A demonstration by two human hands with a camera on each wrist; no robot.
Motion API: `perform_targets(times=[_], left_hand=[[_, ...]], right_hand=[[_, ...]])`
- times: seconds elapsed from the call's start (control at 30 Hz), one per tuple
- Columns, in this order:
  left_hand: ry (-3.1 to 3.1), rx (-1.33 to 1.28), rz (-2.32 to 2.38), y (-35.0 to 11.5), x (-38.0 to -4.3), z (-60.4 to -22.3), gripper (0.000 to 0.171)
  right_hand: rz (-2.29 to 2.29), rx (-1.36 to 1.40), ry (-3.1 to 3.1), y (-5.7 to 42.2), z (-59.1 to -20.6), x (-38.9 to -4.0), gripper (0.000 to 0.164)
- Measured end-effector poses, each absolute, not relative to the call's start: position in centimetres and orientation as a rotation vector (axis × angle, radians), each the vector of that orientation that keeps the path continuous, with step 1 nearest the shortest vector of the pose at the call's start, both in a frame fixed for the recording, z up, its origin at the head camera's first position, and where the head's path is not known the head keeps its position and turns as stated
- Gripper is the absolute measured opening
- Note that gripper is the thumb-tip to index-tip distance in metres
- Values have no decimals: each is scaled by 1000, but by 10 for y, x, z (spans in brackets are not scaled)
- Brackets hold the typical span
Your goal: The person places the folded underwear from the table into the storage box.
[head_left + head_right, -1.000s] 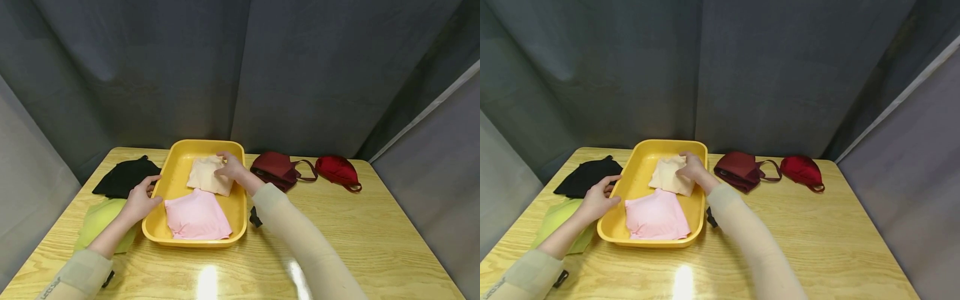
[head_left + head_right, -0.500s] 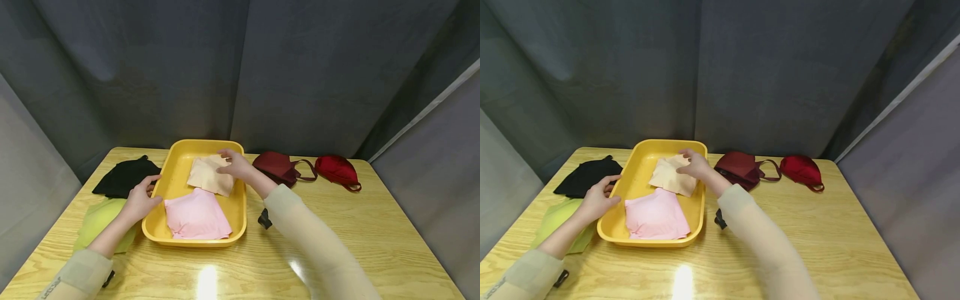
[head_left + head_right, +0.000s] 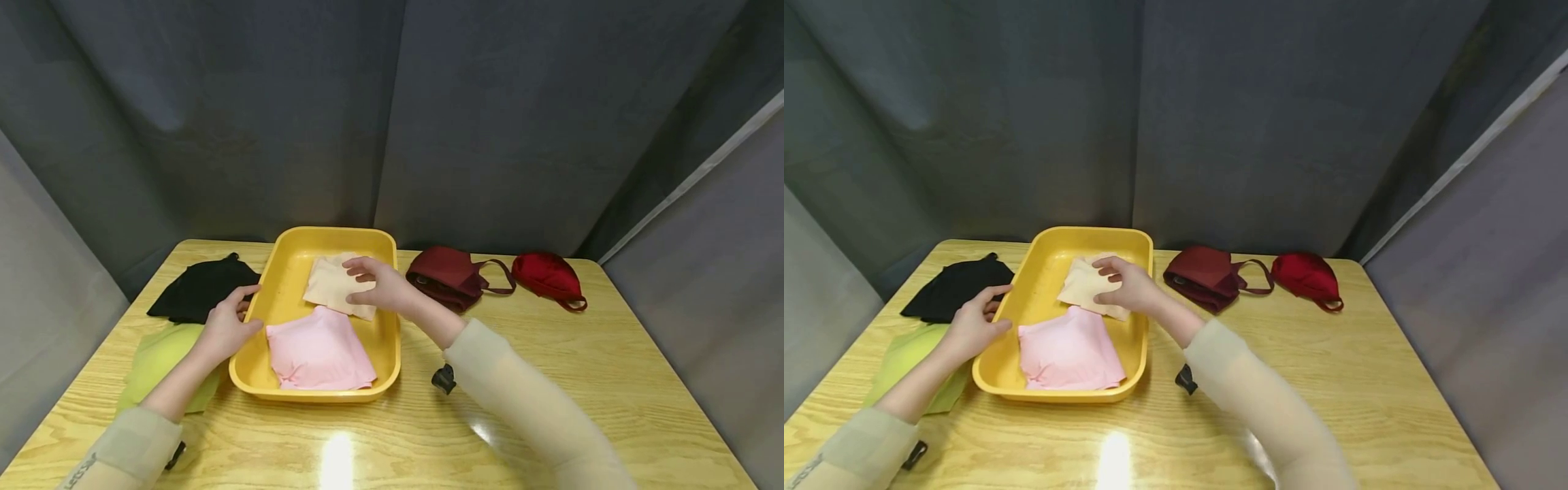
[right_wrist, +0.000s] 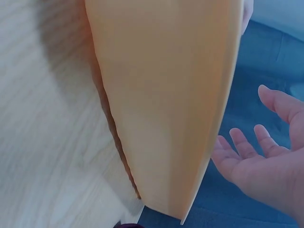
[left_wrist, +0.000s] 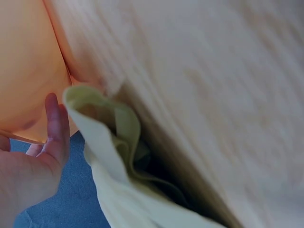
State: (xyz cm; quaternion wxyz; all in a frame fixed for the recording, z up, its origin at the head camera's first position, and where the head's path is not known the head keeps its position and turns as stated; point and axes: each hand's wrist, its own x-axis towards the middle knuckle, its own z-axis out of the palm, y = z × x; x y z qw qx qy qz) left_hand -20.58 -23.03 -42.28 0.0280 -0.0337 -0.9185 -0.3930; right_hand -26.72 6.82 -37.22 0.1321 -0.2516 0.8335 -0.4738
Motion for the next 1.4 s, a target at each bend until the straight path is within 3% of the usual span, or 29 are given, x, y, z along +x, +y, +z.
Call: perform_targets(times=[0.57,1.4], left_hand=[[-2832,-102,-1236,-229,-206,-421,63],[-2848,-111,-1223,-233,-209,-426,63]], right_hand=[[-1480,-833,2292,89,-362,-223,57],[-1697,-723,2358,175,-342,-191,58]])
